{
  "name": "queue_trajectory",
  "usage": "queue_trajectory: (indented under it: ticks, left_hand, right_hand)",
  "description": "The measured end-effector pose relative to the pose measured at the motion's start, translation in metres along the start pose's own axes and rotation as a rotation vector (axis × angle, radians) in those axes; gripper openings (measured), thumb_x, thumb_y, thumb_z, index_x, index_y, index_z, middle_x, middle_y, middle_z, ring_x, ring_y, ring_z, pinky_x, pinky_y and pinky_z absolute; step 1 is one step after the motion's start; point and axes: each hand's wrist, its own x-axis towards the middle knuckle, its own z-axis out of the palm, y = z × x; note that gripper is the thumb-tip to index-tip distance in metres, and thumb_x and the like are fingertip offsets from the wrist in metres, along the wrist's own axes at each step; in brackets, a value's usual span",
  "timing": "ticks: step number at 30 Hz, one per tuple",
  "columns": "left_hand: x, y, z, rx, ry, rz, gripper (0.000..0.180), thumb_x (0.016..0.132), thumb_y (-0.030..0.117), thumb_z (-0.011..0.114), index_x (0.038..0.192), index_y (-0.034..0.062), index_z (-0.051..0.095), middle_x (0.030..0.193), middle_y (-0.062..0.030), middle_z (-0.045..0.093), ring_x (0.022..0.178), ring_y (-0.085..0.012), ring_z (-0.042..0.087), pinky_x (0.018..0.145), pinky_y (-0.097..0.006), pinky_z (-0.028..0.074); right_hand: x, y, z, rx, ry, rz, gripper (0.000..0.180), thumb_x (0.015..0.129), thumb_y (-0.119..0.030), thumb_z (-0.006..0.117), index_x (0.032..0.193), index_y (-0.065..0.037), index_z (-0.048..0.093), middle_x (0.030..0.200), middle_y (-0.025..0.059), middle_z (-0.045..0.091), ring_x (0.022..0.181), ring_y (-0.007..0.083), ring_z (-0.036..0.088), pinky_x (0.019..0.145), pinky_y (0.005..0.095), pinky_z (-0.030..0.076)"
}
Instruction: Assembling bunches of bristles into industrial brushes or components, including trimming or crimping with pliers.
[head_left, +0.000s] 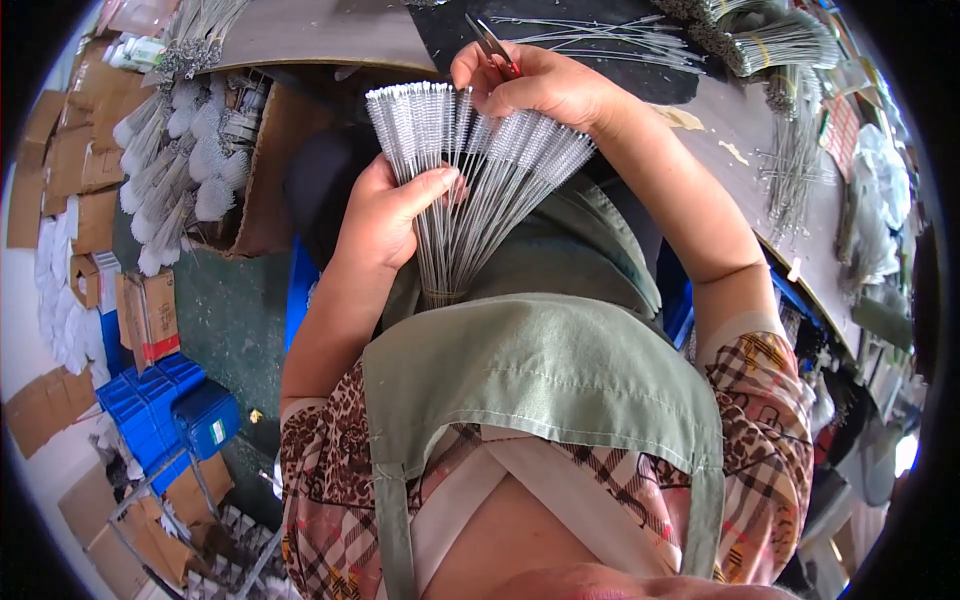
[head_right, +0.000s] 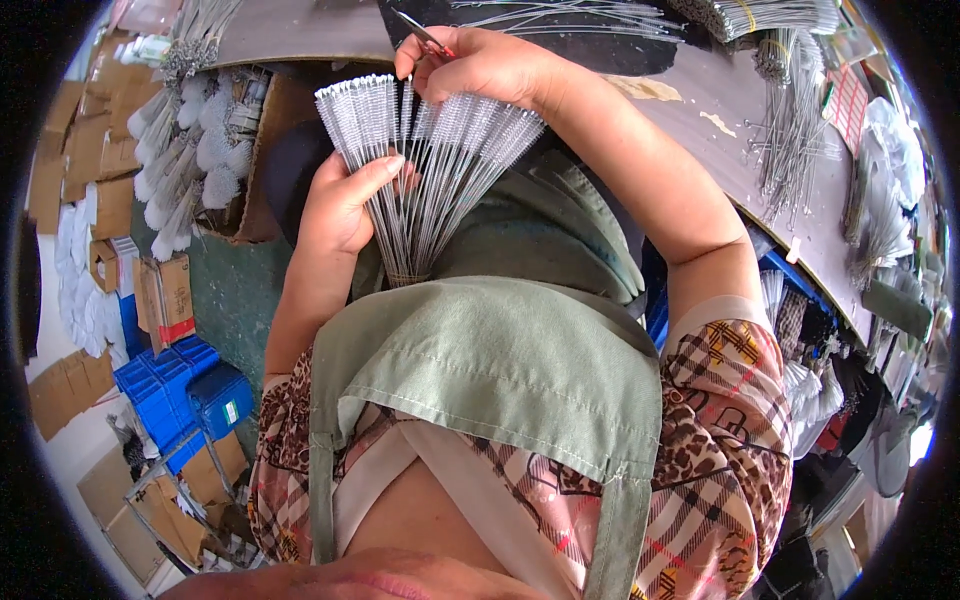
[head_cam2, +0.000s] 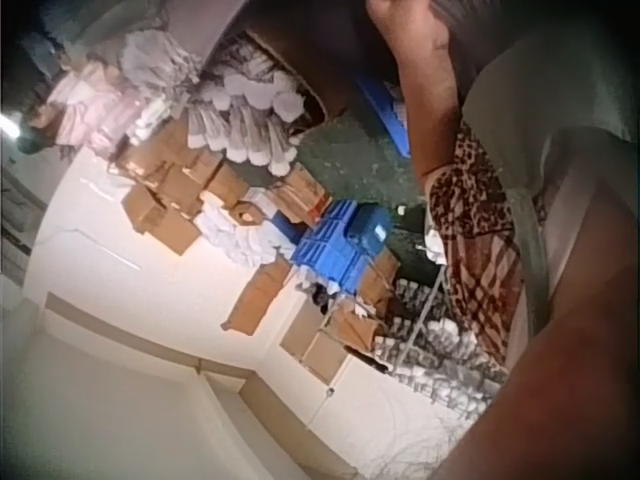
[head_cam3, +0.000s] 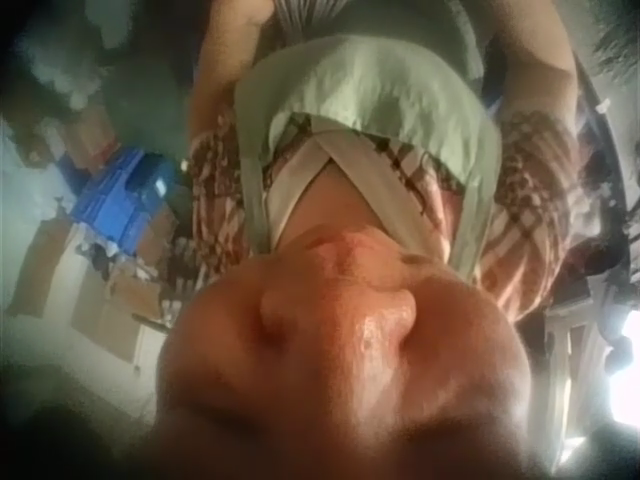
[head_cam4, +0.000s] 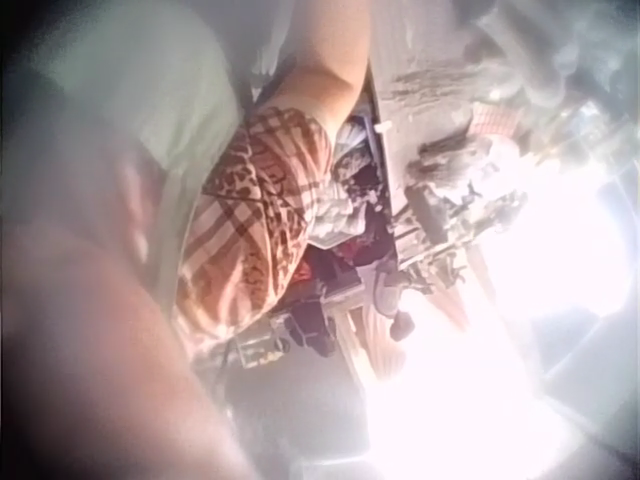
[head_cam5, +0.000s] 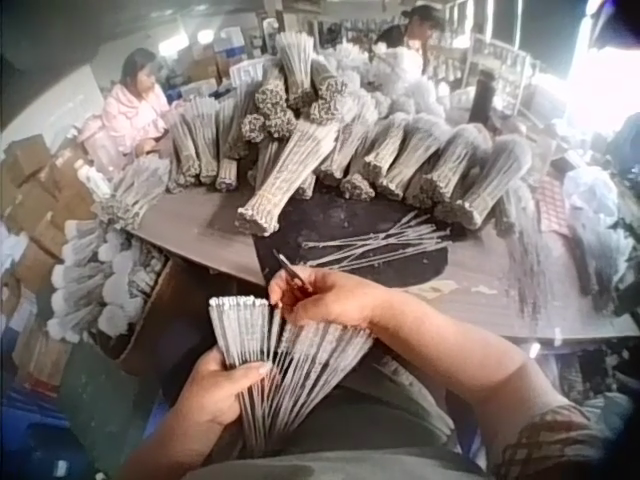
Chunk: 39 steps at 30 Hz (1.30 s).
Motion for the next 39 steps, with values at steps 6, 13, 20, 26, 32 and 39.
queue_trajectory:
  ticks: [6, 13, 20, 26, 32, 39]
  left_hand:
    - [0.0, 0.001, 0.005, 0.039, -0.001, 0.001, 0.021, 0.08, 0.0, 0.063, 0.1, -0.0031, 0.056, 0.086, -0.0104, 0.063, 0.075, -0.0177, 0.062, 0.069, -0.03, 0.051]
    - [0.002, 0.001, 0.011, 0.054, -0.11, -0.033, 0.025, 0.081, -0.001, 0.063, 0.105, -0.0032, 0.055, 0.092, -0.0095, 0.063, 0.079, -0.0159, 0.062, 0.072, -0.029, 0.051]
    - [0.003, 0.002, 0.006, 0.06, -0.132, -0.024, 0.026, 0.083, 0.002, 0.062, 0.107, -0.0029, 0.054, 0.092, -0.0087, 0.063, 0.078, -0.0148, 0.061, 0.071, -0.028, 0.051]
    - [0.007, -0.001, -0.009, 0.041, -0.143, -0.045, 0.025, 0.084, 0.004, 0.061, 0.107, -0.003, 0.054, 0.092, -0.0096, 0.063, 0.078, -0.0158, 0.062, 0.071, -0.029, 0.051]
    - [0.009, 0.002, -0.008, 0.039, -0.119, -0.088, 0.027, 0.081, 0.002, 0.063, 0.106, -0.0025, 0.055, 0.093, -0.0093, 0.063, 0.078, -0.0155, 0.062, 0.072, -0.029, 0.051]
    - [0.011, 0.003, -0.007, 0.043, -0.068, -0.06, 0.028, 0.077, -0.001, 0.066, 0.104, -0.0007, 0.058, 0.09, -0.0054, 0.063, 0.078, -0.012, 0.06, 0.072, -0.027, 0.05]
  right_hand:
    - [-0.003, -0.003, -0.001, -0.224, 0.05, 0.05, 0.019, 0.081, -0.018, 0.062, 0.094, -0.005, 0.06, 0.077, 0.0002, 0.055, 0.078, 0.011, 0.051, 0.077, 0.0233, 0.039]
    - [0.013, -0.021, 0.001, -0.402, 0.213, -0.053, 0.04, 0.095, -0.042, 0.045, 0.088, -0.004, 0.055, 0.067, 0.0006, 0.051, 0.061, 0.0087, 0.047, 0.061, 0.0232, 0.039]
    - [0.033, -0.014, 0.017, -0.338, 0.312, 0.077, 0.049, 0.086, -0.055, 0.054, 0.07, -0.009, 0.05, 0.06, -0.0026, 0.045, 0.055, 0.0069, 0.041, 0.054, 0.0223, 0.036]
    - [0.018, 0.005, 0.008, -0.118, 0.123, 0.007, 0.03, 0.08, -0.034, 0.072, 0.076, -0.007, 0.058, 0.066, -0.0022, 0.054, 0.061, 0.007, 0.054, 0.06, 0.0209, 0.043]
    - [0.011, 0.002, 0.008, -0.041, 0.086, 0.032, 0.025, 0.08, -0.026, 0.073, 0.076, -0.006, 0.058, 0.067, -0.003, 0.054, 0.064, 0.0069, 0.05, 0.063, 0.021, 0.04]
    - [0.009, 0.005, 0.006, -0.081, 0.113, 0.091, 0.025, 0.079, -0.026, 0.074, 0.077, -0.007, 0.058, 0.069, -0.0031, 0.054, 0.065, 0.008, 0.051, 0.065, 0.0212, 0.042]
